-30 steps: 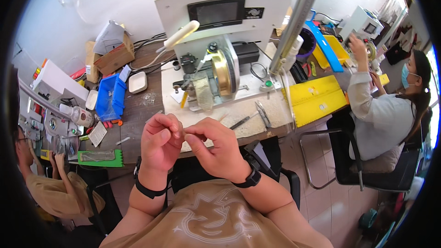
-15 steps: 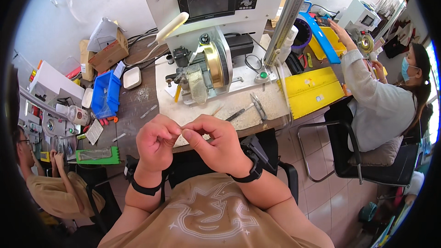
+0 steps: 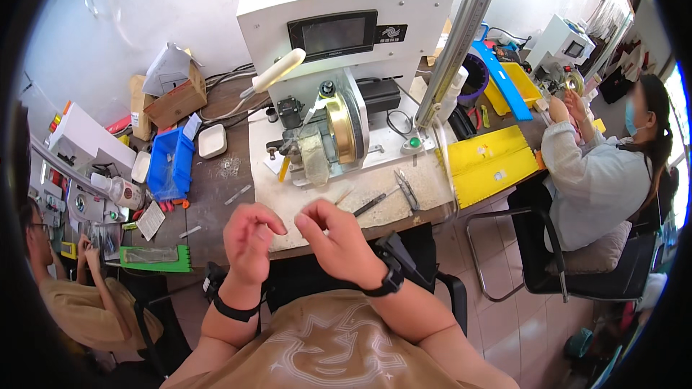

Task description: The person assembles small metal or plastic components onto a rotating circular fixture using tweezers, then applies glue from a bottle to secure them.

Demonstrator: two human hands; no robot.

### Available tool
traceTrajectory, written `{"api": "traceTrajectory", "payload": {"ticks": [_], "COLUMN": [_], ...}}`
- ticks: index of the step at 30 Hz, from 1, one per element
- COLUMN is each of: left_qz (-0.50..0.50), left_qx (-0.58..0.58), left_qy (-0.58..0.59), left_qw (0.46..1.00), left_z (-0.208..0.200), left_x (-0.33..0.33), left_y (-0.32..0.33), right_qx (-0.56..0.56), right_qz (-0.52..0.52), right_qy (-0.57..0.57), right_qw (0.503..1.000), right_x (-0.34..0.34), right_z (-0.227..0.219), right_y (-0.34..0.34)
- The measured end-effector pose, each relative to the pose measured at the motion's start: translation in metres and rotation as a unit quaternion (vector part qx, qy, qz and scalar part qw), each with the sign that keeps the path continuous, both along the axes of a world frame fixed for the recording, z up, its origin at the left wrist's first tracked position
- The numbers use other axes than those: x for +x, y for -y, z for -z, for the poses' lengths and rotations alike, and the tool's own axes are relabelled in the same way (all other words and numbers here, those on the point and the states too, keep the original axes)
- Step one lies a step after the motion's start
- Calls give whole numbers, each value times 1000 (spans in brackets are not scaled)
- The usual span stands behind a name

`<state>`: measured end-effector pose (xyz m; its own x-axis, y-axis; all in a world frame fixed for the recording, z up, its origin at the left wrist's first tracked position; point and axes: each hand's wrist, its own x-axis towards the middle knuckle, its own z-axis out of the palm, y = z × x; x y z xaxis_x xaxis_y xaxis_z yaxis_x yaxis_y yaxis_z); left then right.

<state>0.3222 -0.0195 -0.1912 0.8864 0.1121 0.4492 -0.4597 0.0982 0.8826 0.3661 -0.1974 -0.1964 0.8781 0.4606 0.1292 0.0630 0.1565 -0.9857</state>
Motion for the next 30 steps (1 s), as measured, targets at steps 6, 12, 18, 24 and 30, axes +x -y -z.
{"api": "traceTrajectory", "payload": {"ticks": [6, 12, 18, 24, 30], "left_qz": [-124, -163, -92, -64, -74], "left_qx": [-105, 24, 192, 265, 384], "left_qy": [-274, -315, -334, -337, -292], "left_qw": [948, 935, 918, 901, 873], "left_z": [17, 50, 63, 70, 51], "left_x": [40, 84, 104, 116, 118], "left_y": [-19, -49, -53, -50, -56], "right_qx": [64, 128, 157, 175, 129], "right_qz": [67, 178, 191, 202, 222], "right_qy": [-148, -169, -169, -157, -86], "right_qw": [985, 961, 954, 951, 963], "right_x": [58, 90, 98, 103, 107], "right_z": [29, 30, 34, 36, 46], "right_y": [-43, -73, -83, -87, -89]}}
